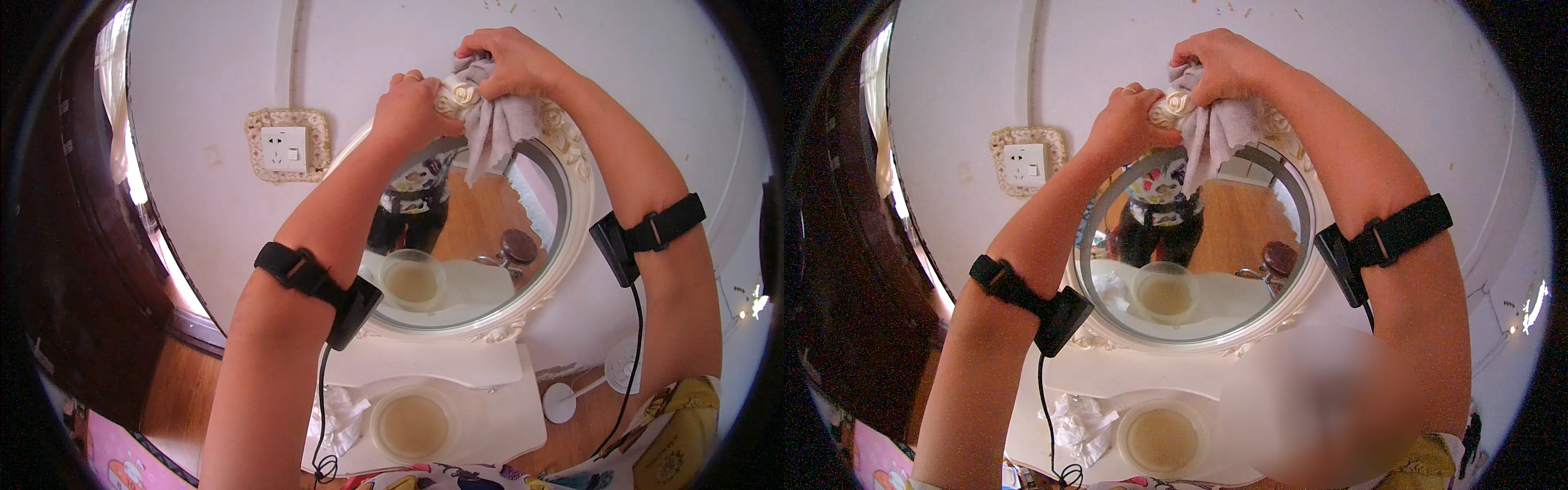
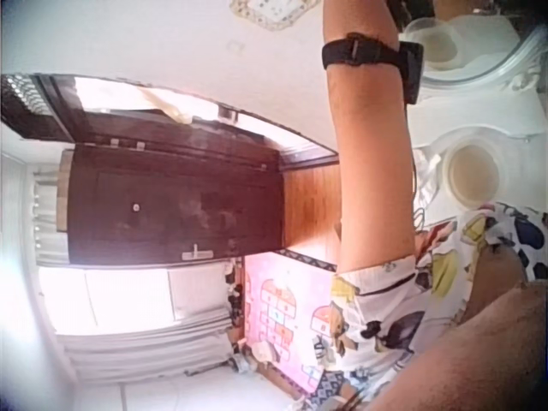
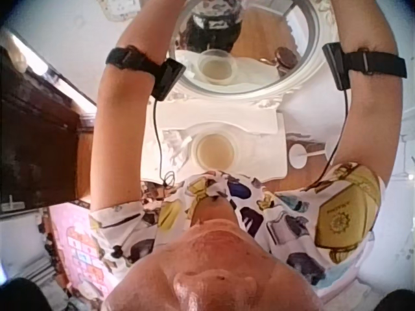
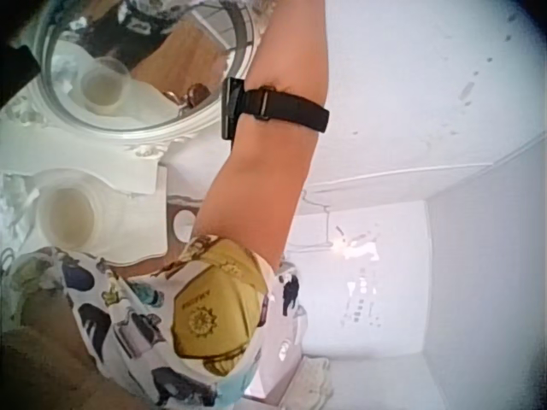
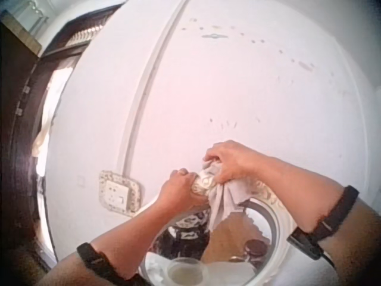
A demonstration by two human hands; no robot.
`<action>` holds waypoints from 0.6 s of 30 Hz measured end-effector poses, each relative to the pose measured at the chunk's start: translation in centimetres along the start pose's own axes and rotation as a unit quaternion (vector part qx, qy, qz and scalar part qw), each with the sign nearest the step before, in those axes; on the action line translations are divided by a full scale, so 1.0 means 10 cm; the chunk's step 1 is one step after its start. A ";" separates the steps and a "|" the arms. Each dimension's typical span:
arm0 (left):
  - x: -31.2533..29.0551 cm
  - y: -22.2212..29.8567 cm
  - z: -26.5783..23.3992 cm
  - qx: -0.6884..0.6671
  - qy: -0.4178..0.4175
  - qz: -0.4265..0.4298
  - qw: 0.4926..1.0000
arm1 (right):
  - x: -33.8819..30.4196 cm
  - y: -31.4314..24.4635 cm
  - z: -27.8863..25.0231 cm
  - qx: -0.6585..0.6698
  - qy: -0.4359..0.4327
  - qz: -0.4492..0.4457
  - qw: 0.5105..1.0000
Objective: The person cleans the ornate frame and surface of a round mirror using a cloth and a bowl of liquid. The person wipes the top decorative elements, rinses and wrings the cloth in the bowl, and continues wiping different sections of the frame and the mirror glass.
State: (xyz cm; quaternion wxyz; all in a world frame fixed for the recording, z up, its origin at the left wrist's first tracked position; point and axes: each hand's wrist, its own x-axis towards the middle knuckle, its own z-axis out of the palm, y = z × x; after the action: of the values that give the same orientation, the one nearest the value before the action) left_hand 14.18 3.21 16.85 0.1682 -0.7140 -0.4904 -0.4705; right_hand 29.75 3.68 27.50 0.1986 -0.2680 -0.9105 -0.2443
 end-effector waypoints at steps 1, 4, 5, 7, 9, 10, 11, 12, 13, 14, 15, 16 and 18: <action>0.01 -0.02 0.01 0.005 0.009 0.006 1.000 | -0.01 0.01 0.03 0.008 0.033 -0.013 0.999; 0.00 -0.06 0.03 0.009 0.015 0.012 1.000 | -0.07 0.00 0.07 0.008 0.061 -0.025 0.998; 0.00 -0.07 0.02 0.010 0.017 0.012 1.000 | -0.07 -0.02 0.06 0.000 0.058 -0.027 0.998; 0.01 -0.07 0.02 0.001 0.025 0.029 0.999 | -0.03 -0.03 -0.04 -0.007 0.028 -0.032 0.999; 0.01 -0.07 0.05 -0.009 0.030 0.043 0.999 | -0.02 -0.04 -0.05 -0.010 -0.004 -0.037 0.999; 0.01 -0.06 0.05 -0.006 0.029 0.041 0.999 | -0.02 -0.05 -0.04 -0.012 0.000 -0.034 0.999; 0.01 -0.06 0.06 -0.002 0.030 0.039 0.999 | -0.02 -0.04 -0.03 -0.015 0.005 -0.031 0.999; 0.02 -0.07 0.06 -0.002 0.028 0.038 0.999 | -0.02 -0.02 0.02 -0.013 0.004 -0.030 0.999; 0.01 -0.08 0.06 0.013 0.019 0.031 0.999 | -0.03 -0.01 0.08 0.003 0.049 -0.054 0.997; 0.01 -0.09 0.06 0.028 0.010 0.023 0.999 | -0.05 0.01 0.13 0.020 0.093 -0.077 0.992; 0.02 -0.09 0.09 0.029 0.007 0.020 0.999 | -0.06 0.04 0.16 0.024 0.091 -0.077 0.993; 0.05 -0.10 0.12 0.035 0.024 0.029 0.999 | -0.08 0.08 0.18 0.008 0.126 -0.092 0.988; 0.05 -0.12 0.13 0.050 0.032 0.029 0.998 | -0.13 0.07 0.19 0.007 0.160 -0.109 0.981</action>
State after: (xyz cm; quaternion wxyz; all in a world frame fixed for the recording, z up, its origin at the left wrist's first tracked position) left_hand 13.86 4.97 16.35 0.2326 -0.7035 -0.4864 -0.4631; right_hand 30.74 4.68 25.54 0.3160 -0.1235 -0.8924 -0.2975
